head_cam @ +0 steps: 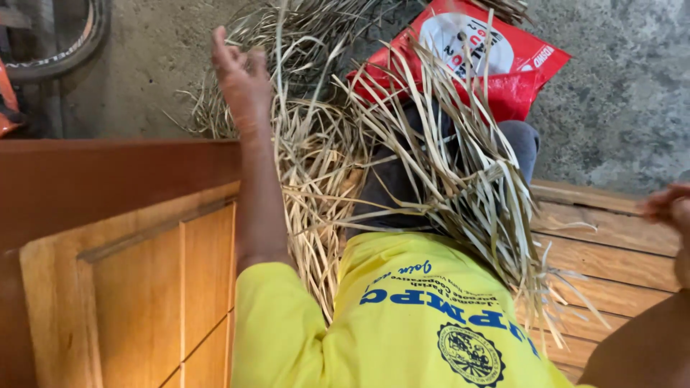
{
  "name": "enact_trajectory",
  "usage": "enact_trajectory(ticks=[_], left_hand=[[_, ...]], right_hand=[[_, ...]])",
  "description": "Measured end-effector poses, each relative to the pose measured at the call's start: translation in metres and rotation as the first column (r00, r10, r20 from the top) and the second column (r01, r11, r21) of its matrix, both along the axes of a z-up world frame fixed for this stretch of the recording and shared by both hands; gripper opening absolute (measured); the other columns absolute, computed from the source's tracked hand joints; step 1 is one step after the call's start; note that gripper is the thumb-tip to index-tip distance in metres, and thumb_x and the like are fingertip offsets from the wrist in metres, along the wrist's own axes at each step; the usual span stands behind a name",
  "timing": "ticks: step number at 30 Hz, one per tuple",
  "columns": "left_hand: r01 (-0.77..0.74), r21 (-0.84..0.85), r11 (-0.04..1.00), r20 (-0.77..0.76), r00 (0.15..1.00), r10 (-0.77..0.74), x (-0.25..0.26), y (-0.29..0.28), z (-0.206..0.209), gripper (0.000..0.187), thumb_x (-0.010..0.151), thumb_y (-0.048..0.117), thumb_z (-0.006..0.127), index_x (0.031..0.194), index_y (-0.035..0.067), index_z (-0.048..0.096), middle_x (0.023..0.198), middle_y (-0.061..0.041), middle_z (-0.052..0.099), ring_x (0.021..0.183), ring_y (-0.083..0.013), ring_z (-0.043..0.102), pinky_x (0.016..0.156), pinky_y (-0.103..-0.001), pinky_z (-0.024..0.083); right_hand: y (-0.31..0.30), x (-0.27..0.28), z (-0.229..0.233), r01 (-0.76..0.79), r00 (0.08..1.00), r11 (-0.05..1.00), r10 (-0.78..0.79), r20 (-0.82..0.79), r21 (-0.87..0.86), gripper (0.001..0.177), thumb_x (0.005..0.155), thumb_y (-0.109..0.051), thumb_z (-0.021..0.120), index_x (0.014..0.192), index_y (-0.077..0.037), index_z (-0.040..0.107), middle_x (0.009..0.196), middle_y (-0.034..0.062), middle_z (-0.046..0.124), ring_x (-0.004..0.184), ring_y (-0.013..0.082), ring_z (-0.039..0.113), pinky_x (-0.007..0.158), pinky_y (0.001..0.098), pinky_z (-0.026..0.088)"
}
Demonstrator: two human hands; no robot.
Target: Weaving dried plant fibers into a mat or basket on a wooden floor
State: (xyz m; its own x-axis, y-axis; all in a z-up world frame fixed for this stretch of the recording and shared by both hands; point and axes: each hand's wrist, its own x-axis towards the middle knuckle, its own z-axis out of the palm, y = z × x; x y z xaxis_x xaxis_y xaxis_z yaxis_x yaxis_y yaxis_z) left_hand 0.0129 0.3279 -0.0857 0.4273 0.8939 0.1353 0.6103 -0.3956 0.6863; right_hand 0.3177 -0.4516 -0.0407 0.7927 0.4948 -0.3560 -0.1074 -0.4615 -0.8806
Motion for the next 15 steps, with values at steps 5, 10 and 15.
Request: enact_trajectory(ticks=[5,10,15], left_hand=[[-0.195,-0.18,0.964,-0.743,0.67,-0.003,0.014,-0.045,-0.098,0.092,0.098,0.081,0.03,0.161,0.015,0.017,0.164,-0.026,0.023,0.146,-0.0454,0.035,0.115,-0.073,0.019],[0.111,-0.244,0.963,-0.551,0.802,-0.232,0.017,-0.153,-0.216,0.049,0.094,0.06,0.051,0.12,0.024,0.073,0.117,-0.004,0.07,0.101,-0.031,0.064,0.095,-0.074,0.032],[0.341,0.043,0.939,-0.312,0.898,-0.311,0.031,-0.18,-0.197,0.042,0.085,0.037,0.063,0.117,0.01,0.072,0.087,-0.018,0.072,0.076,-0.0435,0.064,0.07,-0.056,0.045]], right_hand=[[0.043,-0.053,0.023,0.161,0.985,0.985,-0.165,-0.058,-0.065,0.021,0.124,-0.011,0.044,0.142,-0.007,0.056,0.124,0.0077,0.062,0.11,0.0211,0.066,0.098,0.0285,0.056],[0.087,-0.078,0.036,0.23,0.965,0.95,-0.251,-0.081,-0.21,0.019,0.123,-0.012,0.052,0.134,0.003,0.059,0.12,0.0125,0.066,0.105,0.0223,0.068,0.092,0.028,0.058],[0.107,-0.076,0.035,0.185,0.972,0.95,-0.214,-0.094,-0.252,0.017,0.121,-0.009,0.054,0.134,0.0,0.06,0.115,0.0091,0.065,0.107,0.0203,0.069,0.094,0.0244,0.057]])
